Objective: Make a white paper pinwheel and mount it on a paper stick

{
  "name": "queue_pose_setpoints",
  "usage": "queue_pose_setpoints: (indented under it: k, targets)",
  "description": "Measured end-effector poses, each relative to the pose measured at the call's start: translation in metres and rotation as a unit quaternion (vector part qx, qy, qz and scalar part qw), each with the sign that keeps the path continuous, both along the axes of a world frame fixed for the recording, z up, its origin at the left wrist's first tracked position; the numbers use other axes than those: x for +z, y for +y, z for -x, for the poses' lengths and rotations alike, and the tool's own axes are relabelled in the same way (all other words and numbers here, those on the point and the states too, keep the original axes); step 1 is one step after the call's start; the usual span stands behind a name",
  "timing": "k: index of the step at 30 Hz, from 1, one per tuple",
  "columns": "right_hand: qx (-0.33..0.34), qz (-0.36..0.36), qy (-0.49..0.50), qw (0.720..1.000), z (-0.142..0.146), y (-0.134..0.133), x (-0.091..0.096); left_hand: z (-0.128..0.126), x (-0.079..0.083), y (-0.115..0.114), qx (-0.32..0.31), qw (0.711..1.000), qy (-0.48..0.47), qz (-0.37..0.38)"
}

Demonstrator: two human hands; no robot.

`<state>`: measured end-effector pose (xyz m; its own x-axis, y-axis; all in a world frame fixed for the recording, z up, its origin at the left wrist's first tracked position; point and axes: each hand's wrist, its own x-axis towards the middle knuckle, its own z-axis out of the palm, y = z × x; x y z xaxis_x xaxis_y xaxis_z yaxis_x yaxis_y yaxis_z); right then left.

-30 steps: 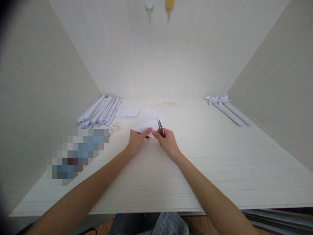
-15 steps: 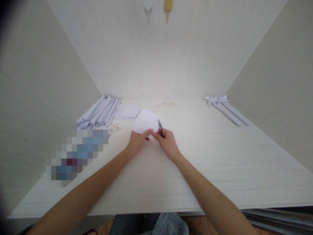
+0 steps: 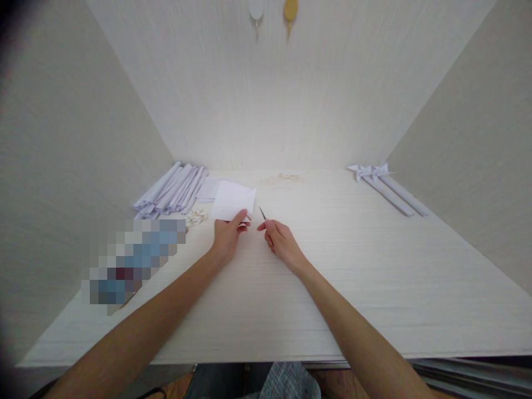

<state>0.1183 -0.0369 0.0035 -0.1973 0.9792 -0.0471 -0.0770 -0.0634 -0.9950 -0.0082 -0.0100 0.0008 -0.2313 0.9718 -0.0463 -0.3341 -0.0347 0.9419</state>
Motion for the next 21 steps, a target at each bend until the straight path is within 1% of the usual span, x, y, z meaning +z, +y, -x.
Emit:
queue_pose_setpoints:
  k: [5, 9, 15, 21]
  targets:
    - [0.016, 0.007, 0.003, 1.000, 0.0018, -0.0041, 0.0018, -0.0005, 0.0061, -0.0017, -0.005, 0.999, -0.033, 0.012]
    - [0.043, 0.036, 0.005, 0.998, 0.0061, -0.0084, 0.0037, -0.0006, 0.0090, -0.0026, 0.008, 0.998, -0.059, 0.016]
    - [0.047, 0.056, 0.012, 0.997, 0.0068, -0.0074, 0.0004, -0.0015, 0.0086, -0.0046, -0.040, 0.998, -0.057, 0.000]
    - [0.043, 0.059, 0.030, 0.997, 0.0055, -0.0071, -0.0005, -0.0024, 0.0064, -0.0050, -0.060, 0.997, -0.053, -0.005]
